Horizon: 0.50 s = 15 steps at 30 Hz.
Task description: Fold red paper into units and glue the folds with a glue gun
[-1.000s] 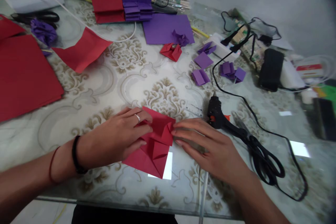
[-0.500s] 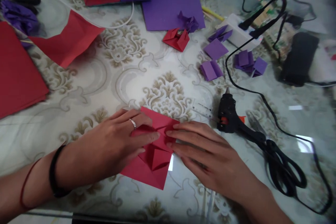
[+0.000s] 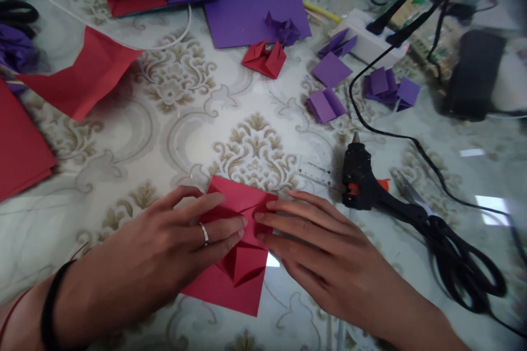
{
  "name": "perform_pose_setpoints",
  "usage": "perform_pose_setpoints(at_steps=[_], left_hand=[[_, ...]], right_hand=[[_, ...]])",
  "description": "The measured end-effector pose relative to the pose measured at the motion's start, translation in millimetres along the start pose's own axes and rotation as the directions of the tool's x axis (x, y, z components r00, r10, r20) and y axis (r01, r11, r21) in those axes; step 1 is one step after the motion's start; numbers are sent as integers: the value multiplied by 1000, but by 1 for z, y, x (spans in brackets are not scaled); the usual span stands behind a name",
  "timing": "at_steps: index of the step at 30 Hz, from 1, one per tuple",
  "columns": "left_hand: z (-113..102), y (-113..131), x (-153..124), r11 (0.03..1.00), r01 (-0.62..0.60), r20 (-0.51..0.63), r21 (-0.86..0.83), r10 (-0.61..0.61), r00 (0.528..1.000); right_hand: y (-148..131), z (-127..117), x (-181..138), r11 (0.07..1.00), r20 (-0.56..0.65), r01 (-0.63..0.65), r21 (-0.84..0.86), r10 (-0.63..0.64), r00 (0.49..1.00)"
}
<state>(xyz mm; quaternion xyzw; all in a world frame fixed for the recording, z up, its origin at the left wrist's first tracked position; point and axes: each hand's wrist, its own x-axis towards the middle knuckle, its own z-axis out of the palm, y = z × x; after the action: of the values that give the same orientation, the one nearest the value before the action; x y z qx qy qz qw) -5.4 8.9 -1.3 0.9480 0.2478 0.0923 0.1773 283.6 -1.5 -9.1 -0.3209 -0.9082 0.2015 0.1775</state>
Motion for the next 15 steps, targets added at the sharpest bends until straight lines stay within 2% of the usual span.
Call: perform_pose_setpoints(at_steps=[8, 15], left_hand=[[-6, 7, 5, 999, 41, -55, 32, -39, 998], [2, 9, -1, 997, 47, -56, 63, -44, 997]], right_hand=[[-4, 2, -2, 999, 2, -29, -39, 29, 1000], [-6, 5, -6, 997, -18, -34, -62, 33, 999]])
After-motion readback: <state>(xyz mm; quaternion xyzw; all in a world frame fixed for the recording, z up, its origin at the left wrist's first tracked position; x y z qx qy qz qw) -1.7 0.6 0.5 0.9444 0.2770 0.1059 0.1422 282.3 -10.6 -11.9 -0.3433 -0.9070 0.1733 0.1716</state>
